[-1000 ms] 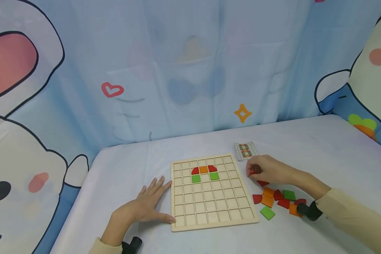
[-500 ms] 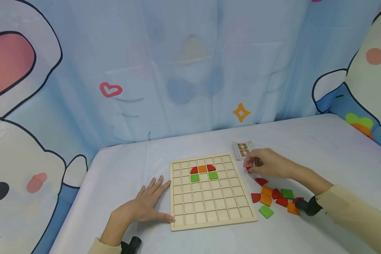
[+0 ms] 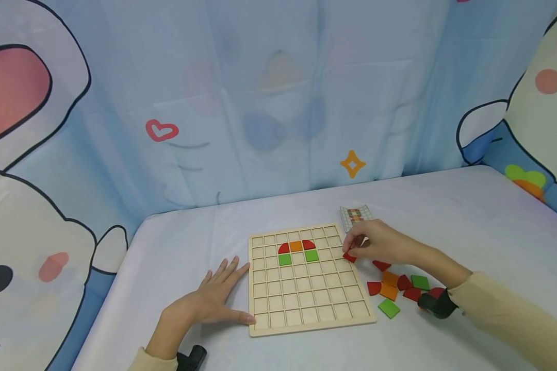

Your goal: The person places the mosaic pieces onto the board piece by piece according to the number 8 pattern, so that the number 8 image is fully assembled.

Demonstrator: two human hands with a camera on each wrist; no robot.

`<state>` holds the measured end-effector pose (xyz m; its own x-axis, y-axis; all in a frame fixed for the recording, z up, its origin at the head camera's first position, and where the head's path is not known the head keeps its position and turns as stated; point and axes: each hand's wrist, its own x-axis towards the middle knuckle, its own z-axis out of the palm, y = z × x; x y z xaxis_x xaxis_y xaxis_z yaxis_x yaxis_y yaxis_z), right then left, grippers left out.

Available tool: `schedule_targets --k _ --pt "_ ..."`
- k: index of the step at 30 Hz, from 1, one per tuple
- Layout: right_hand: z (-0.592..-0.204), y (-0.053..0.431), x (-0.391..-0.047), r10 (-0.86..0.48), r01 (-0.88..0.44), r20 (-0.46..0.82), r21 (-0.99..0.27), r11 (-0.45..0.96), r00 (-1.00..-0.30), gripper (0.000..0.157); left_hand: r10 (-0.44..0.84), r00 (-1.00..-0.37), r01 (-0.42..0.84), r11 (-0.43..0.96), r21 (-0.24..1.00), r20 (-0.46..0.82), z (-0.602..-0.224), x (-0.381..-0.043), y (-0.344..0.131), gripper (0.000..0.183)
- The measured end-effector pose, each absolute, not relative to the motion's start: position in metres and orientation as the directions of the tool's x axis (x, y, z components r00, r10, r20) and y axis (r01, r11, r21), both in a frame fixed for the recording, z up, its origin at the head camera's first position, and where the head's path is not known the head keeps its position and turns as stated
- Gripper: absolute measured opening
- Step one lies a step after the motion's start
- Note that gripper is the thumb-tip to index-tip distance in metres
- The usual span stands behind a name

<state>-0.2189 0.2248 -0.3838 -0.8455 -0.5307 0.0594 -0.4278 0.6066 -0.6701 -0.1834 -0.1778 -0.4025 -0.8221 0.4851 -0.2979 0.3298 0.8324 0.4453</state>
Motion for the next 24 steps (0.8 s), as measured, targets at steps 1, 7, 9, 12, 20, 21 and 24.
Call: schedule_targets --k 1,7,9,12,20,21,24 --pt "-0.384 0.222 -0.219 -0.536 -0.428 0.061 -0.681 0.594 -0.842 0.012 0.486 -0.822 0.330 0.832 0.446 -0.298 -0.403 -0.184 -0.178 0.116" --pt "-0.389 0.198 -0.220 -0.587 -0.409 0.054 -0.769 0.491 -0.808 0.010 0.473 -0.828 0.322 0.840 0.437 -0.300 -0.404 -0.185 -0.177 0.116" --pt "-0.391 0.190 -0.220 -0.599 -0.405 0.057 -0.787 0.465 -0.799 0.010 0.470 -0.830 0.320 0.843 0.433 -0.301 -0.404 -0.186 -0.176 0.116" --pt "-0.395 0.179 -0.222 -0.603 -0.399 0.060 -0.800 0.447 -0.796 0.010 0.469 -0.830 0.321 0.844 0.429 -0.301 -0.406 -0.186 -0.175 0.116" --pt "-0.402 0.165 -0.224 -0.574 -0.380 0.034 -0.780 0.496 -0.818 0.010 0.470 -0.831 0.324 0.844 0.427 -0.299 -0.406 -0.186 -0.175 0.116" --pt "-0.402 0.164 -0.224 -0.566 -0.375 0.031 -0.778 0.504 -0.824 0.009 0.467 -0.831 0.321 0.846 0.426 -0.301 -0.406 -0.186 -0.175 0.116" --pt "-0.402 0.163 -0.224 -0.548 -0.354 0.015 -0.778 0.519 -0.836 0.006 0.465 -0.832 0.321 0.848 0.422 -0.301 -0.405 -0.185 -0.175 0.116"
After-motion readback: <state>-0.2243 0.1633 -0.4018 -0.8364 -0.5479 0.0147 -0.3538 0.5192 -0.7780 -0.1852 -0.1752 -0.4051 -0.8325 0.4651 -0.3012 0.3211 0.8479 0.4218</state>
